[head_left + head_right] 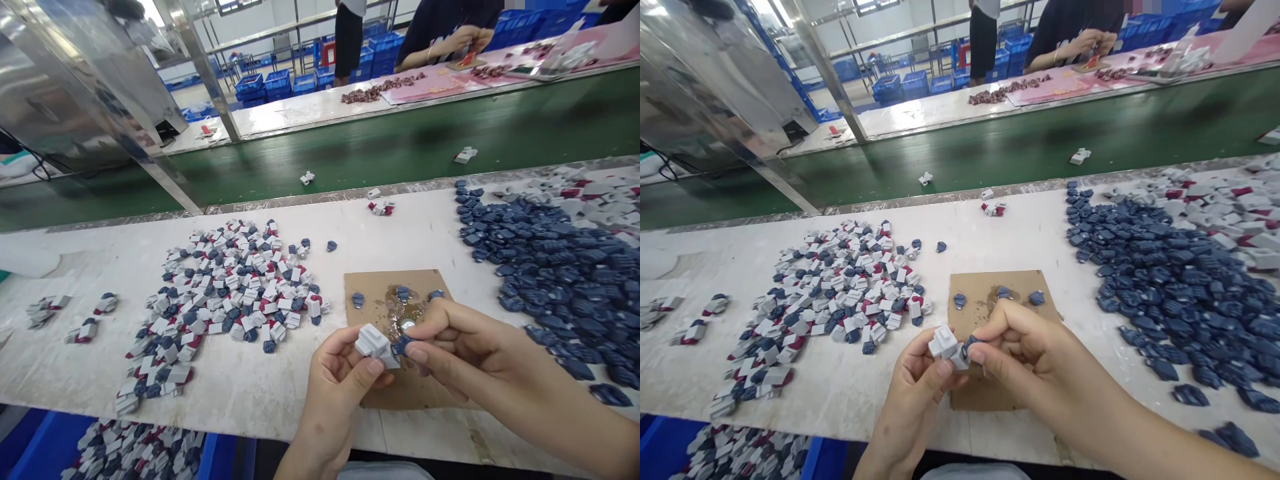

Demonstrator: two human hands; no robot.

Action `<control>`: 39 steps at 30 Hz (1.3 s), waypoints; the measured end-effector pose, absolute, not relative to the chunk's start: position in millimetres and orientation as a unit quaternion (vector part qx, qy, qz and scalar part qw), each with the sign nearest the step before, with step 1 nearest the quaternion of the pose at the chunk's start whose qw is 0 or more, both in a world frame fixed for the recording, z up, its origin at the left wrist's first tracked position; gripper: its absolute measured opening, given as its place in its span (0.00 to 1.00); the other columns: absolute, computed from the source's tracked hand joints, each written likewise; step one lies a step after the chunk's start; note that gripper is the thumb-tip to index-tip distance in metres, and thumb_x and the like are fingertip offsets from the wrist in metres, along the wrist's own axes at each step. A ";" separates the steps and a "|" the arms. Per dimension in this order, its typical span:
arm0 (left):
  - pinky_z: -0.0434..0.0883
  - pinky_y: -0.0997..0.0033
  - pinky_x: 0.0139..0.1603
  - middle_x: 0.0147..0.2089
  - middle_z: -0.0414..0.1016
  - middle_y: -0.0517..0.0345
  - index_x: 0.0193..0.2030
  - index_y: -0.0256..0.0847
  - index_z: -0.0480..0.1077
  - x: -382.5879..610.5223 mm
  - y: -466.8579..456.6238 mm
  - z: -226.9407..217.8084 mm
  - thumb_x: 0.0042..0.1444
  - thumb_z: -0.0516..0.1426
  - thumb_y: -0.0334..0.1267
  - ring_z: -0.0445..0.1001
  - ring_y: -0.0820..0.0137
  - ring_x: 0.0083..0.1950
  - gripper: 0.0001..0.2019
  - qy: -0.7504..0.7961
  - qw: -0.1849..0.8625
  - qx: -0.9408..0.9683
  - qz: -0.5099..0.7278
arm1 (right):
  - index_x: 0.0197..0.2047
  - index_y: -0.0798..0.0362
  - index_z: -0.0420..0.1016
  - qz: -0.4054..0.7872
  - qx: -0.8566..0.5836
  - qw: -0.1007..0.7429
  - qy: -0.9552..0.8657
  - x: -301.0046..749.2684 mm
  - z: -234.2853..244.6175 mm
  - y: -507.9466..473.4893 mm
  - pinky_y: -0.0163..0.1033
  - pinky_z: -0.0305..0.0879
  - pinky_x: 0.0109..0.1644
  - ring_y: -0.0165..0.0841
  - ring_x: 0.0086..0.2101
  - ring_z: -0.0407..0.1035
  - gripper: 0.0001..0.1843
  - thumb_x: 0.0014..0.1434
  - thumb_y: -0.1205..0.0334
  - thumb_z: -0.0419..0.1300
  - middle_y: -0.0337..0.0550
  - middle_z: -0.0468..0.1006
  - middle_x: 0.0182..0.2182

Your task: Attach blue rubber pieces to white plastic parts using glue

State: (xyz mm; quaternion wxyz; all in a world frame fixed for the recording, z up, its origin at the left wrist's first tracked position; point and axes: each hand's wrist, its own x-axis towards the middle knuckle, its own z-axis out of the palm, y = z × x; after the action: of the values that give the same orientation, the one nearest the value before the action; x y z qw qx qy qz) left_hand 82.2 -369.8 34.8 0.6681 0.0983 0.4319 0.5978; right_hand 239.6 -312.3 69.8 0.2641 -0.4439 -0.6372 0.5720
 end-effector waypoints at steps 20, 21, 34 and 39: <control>0.74 0.87 0.41 0.36 0.83 0.65 0.41 0.52 0.80 77.9 -360.3 27.1 0.51 0.68 0.31 0.80 0.80 0.38 0.12 0.347 0.579 0.301 0.673 | 0.33 0.49 0.61 0.312 -0.310 0.294 -0.849 244.0 73.2 -310.7 0.27 0.57 0.21 0.22 0.19 0.62 0.09 0.67 0.66 0.53 0.31 0.67 0.21; 0.74 0.86 0.40 0.36 0.82 0.65 0.41 0.52 0.80 78.2 -360.2 26.5 0.51 0.68 0.32 0.80 0.79 0.37 0.12 0.349 0.573 0.313 0.672 | 0.34 0.48 0.60 0.294 -0.296 0.286 -0.863 245.1 73.6 -311.3 0.27 0.56 0.21 0.21 0.19 0.62 0.09 0.67 0.68 0.52 0.30 0.67 0.22; 0.73 0.78 0.36 0.33 0.79 0.61 0.40 0.47 0.78 87.6 -370.5 0.4 0.50 0.68 0.39 0.76 0.74 0.33 0.11 0.409 0.570 0.290 0.651 | 0.27 0.51 0.70 0.410 -0.369 0.333 -0.765 232.8 67.3 -305.5 0.33 0.61 0.25 0.28 0.22 0.66 0.22 0.67 0.46 0.53 0.38 0.72 0.21; 0.75 0.73 0.34 0.33 0.80 0.58 0.37 0.46 0.78 93.4 -369.6 21.0 0.49 0.69 0.38 0.78 0.69 0.33 0.09 0.411 0.581 0.325 0.623 | 0.34 0.50 0.80 0.621 -0.447 0.365 -0.530 208.7 83.6 -292.4 0.42 0.71 0.44 0.37 0.36 0.75 0.36 0.58 0.27 0.48 0.46 0.81 0.34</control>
State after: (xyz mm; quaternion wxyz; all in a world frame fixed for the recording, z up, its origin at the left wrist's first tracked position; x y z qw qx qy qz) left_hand 93.4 -369.6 21.0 0.5808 0.3250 0.4108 0.6232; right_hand 208.7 -292.4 83.6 0.3651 -0.4471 -0.5303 0.6210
